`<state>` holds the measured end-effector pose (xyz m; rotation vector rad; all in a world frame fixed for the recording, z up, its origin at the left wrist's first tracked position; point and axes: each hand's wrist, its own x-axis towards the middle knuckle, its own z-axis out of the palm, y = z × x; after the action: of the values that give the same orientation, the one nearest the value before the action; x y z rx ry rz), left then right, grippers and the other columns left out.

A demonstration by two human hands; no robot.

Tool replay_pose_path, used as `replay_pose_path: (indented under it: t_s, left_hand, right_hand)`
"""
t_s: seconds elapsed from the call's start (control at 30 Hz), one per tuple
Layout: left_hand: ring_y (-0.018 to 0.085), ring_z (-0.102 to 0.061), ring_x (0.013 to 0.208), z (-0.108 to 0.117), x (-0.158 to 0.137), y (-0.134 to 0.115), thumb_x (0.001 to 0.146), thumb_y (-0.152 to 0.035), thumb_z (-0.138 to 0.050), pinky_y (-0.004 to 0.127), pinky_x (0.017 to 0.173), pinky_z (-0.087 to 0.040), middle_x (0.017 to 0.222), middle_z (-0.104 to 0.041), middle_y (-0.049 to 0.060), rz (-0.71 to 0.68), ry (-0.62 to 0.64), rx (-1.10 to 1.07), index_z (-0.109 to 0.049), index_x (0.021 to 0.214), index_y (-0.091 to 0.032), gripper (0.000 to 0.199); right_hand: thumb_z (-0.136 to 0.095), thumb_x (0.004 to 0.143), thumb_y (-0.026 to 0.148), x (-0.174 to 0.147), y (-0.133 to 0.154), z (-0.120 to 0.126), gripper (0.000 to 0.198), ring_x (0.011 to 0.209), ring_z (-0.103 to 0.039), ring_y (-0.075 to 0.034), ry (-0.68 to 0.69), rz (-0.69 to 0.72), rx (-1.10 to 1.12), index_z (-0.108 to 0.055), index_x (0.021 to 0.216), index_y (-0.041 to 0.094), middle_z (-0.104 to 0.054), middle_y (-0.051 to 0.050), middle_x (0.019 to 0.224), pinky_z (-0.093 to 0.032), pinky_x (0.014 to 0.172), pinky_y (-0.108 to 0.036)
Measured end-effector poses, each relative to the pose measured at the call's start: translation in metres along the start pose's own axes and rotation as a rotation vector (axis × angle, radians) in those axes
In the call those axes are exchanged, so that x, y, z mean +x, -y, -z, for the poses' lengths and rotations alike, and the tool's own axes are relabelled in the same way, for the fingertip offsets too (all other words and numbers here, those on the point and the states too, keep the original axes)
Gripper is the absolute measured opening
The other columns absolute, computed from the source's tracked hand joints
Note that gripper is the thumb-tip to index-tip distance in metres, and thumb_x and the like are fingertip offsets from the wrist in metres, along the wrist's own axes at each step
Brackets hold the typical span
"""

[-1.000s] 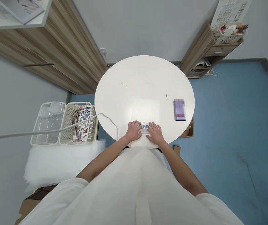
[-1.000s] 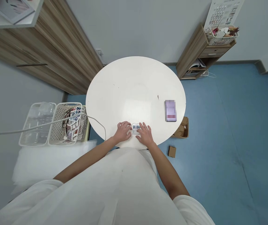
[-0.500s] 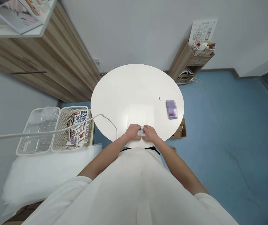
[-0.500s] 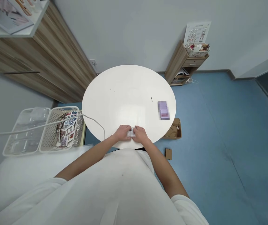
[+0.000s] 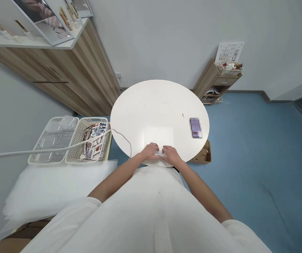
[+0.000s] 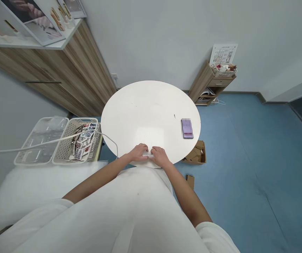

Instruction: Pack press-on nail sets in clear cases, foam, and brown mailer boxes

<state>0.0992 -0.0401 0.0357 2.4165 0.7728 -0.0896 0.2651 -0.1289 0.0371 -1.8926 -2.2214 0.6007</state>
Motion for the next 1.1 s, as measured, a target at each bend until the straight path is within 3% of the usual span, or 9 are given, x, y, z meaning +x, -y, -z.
replay_pose_path:
  t_s: [0.13,0.2,0.27,0.4,0.47,0.7,0.8,1.1]
  left_hand:
    - [0.027,-0.037,0.120,0.004,-0.001,0.001,0.077,-0.043,-0.049,0.041,0.093,-0.035,0.128,-0.044,0.010,-0.017,-0.102,0.018,-0.057,0.105,-0.021,0.036]
    - [0.027,-0.029,0.126,0.006,-0.003,0.000,0.078,-0.046,-0.048,0.043,0.097,-0.031,0.137,-0.033,0.013,-0.030,-0.213,0.013,-0.045,0.122,-0.019,0.052]
    - [0.027,-0.029,0.127,0.008,-0.004,-0.001,0.077,-0.049,-0.050,0.042,0.099,-0.030,0.139,-0.031,0.014,-0.050,-0.284,0.000,-0.035,0.130,-0.017,0.063]
    - [0.023,-0.052,0.103,0.009,-0.005,0.000,0.080,-0.042,-0.048,0.039,0.090,-0.038,0.112,-0.057,0.008,-0.020,-0.190,-0.034,-0.053,0.111,-0.021,0.038]
    - [0.020,-0.057,0.091,0.008,-0.004,0.002,0.082,-0.039,-0.045,0.036,0.084,-0.041,0.101,-0.062,0.005,0.014,-0.155,-0.086,-0.057,0.102,-0.021,0.029]
    - [0.019,-0.058,0.089,0.003,0.006,0.011,0.080,-0.035,-0.049,0.032,0.077,-0.045,0.099,-0.064,0.004,0.137,-0.208,-0.294,-0.055,0.101,-0.021,0.026]
    - [0.019,-0.058,0.093,0.003,0.012,0.017,0.079,-0.034,-0.051,0.031,0.079,-0.045,0.101,-0.063,0.005,0.186,-0.206,-0.358,-0.053,0.103,-0.020,0.028]
    - [0.019,-0.058,0.087,0.008,0.030,0.045,0.079,-0.033,-0.047,0.030,0.073,-0.045,0.097,-0.063,0.005,0.347,-0.050,-0.476,-0.056,0.096,-0.019,0.024]
  right_hand:
    - [-0.055,0.080,0.036,0.004,-0.002,0.002,0.017,0.091,-0.051,-0.019,-0.061,-0.083,0.021,-0.056,0.091,0.022,-0.057,-0.004,0.098,-0.033,0.084,-0.034]
    - [-0.055,0.081,0.037,0.008,-0.002,0.004,0.018,0.090,-0.051,-0.019,-0.075,-0.097,0.015,-0.057,0.089,0.022,-0.058,-0.004,0.095,-0.030,0.087,-0.037]
    - [-0.054,0.082,0.038,0.012,-0.003,0.006,0.018,0.090,-0.051,-0.019,-0.070,-0.096,0.016,-0.059,0.088,0.022,-0.058,-0.004,0.094,-0.028,0.089,-0.039]
    - [-0.052,0.083,0.040,0.019,-0.007,0.010,0.019,0.088,-0.052,-0.019,-0.032,-0.105,0.035,-0.060,0.088,0.023,-0.058,-0.004,0.091,-0.026,0.089,-0.039]
    - [-0.051,0.083,0.040,0.022,-0.009,0.011,0.020,0.086,-0.053,-0.018,-0.007,-0.115,0.060,-0.061,0.088,0.023,-0.059,-0.004,0.091,-0.026,0.090,-0.041]
    - [-0.047,0.084,0.029,0.023,-0.021,0.012,0.028,0.095,-0.054,-0.018,-0.020,-0.179,0.275,-0.053,0.110,0.023,-0.059,-0.005,0.105,-0.033,0.090,-0.037]
    - [-0.046,0.083,0.027,0.022,-0.027,0.008,0.028,0.094,-0.055,-0.018,-0.026,-0.260,0.375,-0.052,0.110,0.022,-0.060,-0.004,0.106,-0.037,0.087,-0.035]
    - [-0.045,0.082,0.030,0.040,-0.042,-0.002,0.030,0.103,-0.052,-0.019,0.066,-0.445,0.526,-0.053,0.110,0.022,-0.057,-0.004,0.112,-0.038,0.088,-0.033]
